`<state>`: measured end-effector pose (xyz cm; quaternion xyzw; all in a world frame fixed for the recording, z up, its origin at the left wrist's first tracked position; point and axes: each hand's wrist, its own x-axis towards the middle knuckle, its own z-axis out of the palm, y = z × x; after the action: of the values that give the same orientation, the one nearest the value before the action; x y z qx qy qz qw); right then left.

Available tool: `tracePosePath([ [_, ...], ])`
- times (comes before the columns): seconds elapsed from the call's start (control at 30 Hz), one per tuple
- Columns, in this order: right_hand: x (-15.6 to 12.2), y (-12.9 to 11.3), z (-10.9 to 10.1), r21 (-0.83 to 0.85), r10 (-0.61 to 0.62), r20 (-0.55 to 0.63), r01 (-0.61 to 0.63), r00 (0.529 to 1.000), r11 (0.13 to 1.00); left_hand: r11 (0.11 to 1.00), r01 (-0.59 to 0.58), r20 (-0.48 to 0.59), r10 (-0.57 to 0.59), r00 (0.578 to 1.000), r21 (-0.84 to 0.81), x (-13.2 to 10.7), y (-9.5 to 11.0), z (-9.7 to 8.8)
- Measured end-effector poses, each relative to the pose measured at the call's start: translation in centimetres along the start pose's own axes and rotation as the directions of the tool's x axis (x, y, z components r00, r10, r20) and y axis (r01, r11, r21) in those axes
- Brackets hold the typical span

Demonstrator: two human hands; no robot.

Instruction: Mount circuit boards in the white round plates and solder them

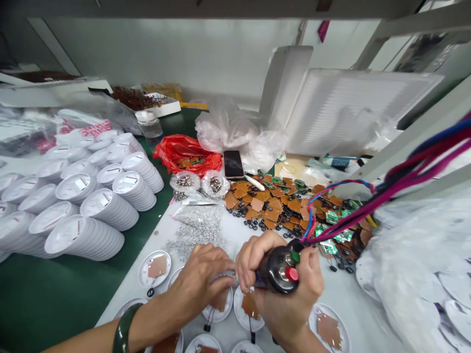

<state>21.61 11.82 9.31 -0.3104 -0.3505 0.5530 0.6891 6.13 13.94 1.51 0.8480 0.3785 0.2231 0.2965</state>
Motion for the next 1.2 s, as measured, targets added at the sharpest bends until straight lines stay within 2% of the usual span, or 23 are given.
tracePosePath([
  [0.2, -0.2, 0.1, -0.4, 0.042, -0.002, -0.024, 0.003, 1.0, 0.999, 0.996, -0.046, -0.022, 0.044, 0.999, -0.071, 0.0, -0.1, 0.3],
  [0.33, -0.3, -0.3, -0.2, 0.072, -0.009, -0.042, 0.012, 0.999, 0.997, 0.993, -0.077, 0.002, 0.078, 0.997, -0.084, -0.6, -0.2, 0.0],
  [0.63, -1.2, -0.1, 0.5, 0.074, 0.002, -0.007, -0.001, 1.0, 0.997, 0.988, -0.05, -0.094, 0.037, 0.995, -0.147, -1.6, -0.1, 0.3],
  [0.97, -1.4, -0.3, 0.8, 0.102, 0.034, 0.009, -0.035, 0.999, 0.994, 0.949, 0.069, -0.035, -0.084, 0.996, -0.307, -2.5, 1.1, -0.2],
  [1.1, -1.5, -0.4, 0.9, 0.108, 0.065, 0.051, -0.071, 0.997, 0.992, 0.955, 0.094, -0.01, -0.101, 0.995, -0.283, -2.8, 1.3, -0.2],
  [1.2, -1.7, -0.5, 0.6, 0.094, 0.092, 0.083, -0.099, 0.992, 0.991, 0.985, 0.012, 0.018, -0.009, 1.0, -0.173, -3.2, 0.9, -0.4],
])
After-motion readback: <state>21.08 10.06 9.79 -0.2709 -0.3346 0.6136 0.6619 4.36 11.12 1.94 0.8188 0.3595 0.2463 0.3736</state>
